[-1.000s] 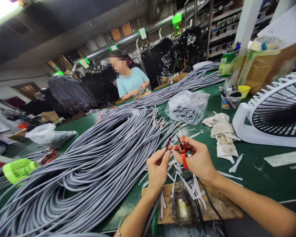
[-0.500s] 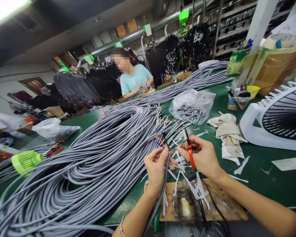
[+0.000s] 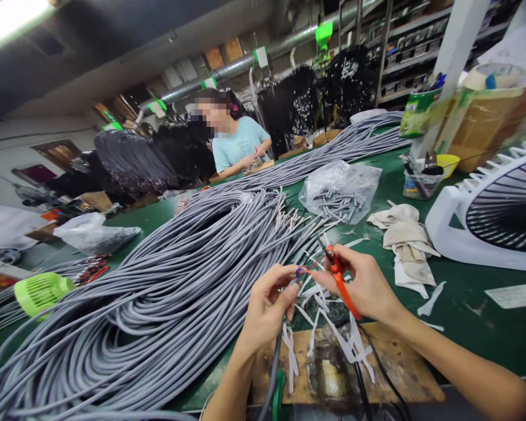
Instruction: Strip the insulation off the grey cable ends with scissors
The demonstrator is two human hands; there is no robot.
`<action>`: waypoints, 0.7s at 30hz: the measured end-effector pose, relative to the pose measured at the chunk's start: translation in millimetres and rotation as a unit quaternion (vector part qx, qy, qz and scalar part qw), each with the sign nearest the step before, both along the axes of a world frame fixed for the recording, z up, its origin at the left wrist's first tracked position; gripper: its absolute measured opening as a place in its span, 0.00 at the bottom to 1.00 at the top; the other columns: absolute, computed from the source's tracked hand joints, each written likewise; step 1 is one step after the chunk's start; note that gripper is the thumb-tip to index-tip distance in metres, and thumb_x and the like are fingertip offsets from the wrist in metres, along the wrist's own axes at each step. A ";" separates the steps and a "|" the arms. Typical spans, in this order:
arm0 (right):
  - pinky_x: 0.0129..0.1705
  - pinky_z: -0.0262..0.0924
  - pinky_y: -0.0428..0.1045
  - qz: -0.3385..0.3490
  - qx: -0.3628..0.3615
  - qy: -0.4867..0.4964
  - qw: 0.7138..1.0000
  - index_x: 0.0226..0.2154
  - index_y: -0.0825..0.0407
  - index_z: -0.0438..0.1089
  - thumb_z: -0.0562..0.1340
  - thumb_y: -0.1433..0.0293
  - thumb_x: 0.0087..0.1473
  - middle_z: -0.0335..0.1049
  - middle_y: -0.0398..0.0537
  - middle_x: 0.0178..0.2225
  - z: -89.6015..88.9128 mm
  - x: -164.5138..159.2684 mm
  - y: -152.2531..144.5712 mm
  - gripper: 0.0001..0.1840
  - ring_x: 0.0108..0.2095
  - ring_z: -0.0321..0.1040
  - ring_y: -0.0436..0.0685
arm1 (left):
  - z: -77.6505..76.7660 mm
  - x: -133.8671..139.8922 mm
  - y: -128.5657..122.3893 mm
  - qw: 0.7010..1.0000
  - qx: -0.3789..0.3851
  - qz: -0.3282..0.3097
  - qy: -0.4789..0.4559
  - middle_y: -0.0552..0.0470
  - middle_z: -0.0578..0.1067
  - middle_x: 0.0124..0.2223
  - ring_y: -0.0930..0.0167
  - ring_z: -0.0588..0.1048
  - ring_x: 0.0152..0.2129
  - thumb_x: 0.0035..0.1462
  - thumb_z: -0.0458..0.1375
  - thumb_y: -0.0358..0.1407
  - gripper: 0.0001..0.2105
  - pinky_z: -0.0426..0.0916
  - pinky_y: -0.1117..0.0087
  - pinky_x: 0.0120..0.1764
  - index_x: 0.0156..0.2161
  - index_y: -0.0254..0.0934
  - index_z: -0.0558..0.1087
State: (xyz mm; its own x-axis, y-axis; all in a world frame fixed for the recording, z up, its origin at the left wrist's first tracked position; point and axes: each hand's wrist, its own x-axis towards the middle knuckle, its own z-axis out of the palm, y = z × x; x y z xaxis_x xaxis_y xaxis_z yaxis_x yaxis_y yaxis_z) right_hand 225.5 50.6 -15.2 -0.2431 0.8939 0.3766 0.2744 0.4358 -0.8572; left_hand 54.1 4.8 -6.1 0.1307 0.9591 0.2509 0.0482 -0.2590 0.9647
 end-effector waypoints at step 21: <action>0.27 0.46 0.44 0.018 0.161 -0.205 0.965 0.20 0.53 0.57 0.59 0.70 0.44 0.57 0.40 0.21 -10.4 -4.1 -5.4 0.09 0.23 0.51 0.48 | -4.4 -1.0 -6.5 0.950 0.252 0.120 0.137 0.54 0.66 0.26 0.76 0.66 0.23 0.47 0.54 0.21 0.09 0.59 0.75 0.26 0.23 0.35 0.69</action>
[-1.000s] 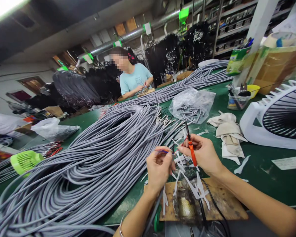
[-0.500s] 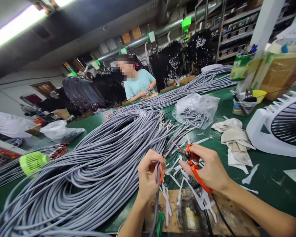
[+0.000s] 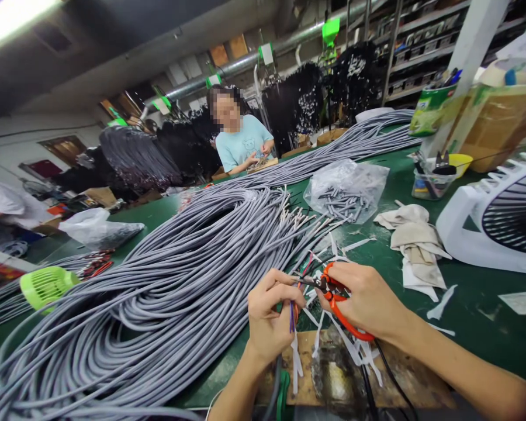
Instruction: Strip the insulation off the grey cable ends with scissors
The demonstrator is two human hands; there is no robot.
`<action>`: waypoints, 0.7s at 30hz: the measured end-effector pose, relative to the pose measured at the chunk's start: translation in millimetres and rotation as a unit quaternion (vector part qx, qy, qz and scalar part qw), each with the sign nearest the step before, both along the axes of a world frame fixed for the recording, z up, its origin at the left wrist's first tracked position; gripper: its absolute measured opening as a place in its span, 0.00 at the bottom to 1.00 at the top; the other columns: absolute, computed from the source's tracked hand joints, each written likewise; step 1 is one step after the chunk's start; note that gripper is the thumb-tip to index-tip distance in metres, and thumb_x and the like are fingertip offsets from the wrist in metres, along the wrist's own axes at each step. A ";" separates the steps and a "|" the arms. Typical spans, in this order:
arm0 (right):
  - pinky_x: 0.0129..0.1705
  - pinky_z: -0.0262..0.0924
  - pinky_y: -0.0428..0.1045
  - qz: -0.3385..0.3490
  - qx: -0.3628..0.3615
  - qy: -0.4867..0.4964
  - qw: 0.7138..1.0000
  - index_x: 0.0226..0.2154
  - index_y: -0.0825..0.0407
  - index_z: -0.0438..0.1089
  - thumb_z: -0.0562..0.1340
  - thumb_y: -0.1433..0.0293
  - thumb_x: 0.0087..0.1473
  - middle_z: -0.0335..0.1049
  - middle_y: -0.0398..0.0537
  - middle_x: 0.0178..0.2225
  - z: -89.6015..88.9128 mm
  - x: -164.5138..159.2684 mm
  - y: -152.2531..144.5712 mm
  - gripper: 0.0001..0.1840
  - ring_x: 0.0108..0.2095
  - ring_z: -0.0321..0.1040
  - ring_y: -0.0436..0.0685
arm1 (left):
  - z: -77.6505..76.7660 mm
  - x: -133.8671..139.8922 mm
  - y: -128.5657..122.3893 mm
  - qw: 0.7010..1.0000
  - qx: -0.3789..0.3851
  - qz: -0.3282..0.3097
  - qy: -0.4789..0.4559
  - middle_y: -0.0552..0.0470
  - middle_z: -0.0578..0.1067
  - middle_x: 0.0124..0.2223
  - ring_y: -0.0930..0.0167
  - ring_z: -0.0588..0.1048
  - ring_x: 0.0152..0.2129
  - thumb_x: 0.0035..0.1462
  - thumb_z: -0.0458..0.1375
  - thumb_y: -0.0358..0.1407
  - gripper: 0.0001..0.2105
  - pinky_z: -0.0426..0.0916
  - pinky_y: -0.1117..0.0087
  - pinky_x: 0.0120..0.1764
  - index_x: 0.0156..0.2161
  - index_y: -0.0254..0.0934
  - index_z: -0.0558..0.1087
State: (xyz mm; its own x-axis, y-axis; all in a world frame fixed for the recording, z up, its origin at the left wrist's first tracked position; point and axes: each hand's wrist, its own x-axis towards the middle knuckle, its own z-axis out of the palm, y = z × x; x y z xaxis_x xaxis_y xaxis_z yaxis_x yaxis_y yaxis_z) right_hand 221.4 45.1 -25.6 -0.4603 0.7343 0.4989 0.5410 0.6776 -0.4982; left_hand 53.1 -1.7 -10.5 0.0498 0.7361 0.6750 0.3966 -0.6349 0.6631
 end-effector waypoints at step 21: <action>0.22 0.46 0.47 -0.198 -0.060 -0.158 0.966 0.20 0.48 0.71 0.53 0.54 0.48 0.70 0.49 0.20 -8.5 18.3 27.0 0.20 0.21 0.64 0.55 | 2.2 -2.8 -15.5 0.863 -0.324 -0.085 -0.377 0.56 0.68 0.17 0.86 0.55 0.06 0.37 0.65 0.38 0.14 0.44 0.83 0.09 0.22 0.31 0.66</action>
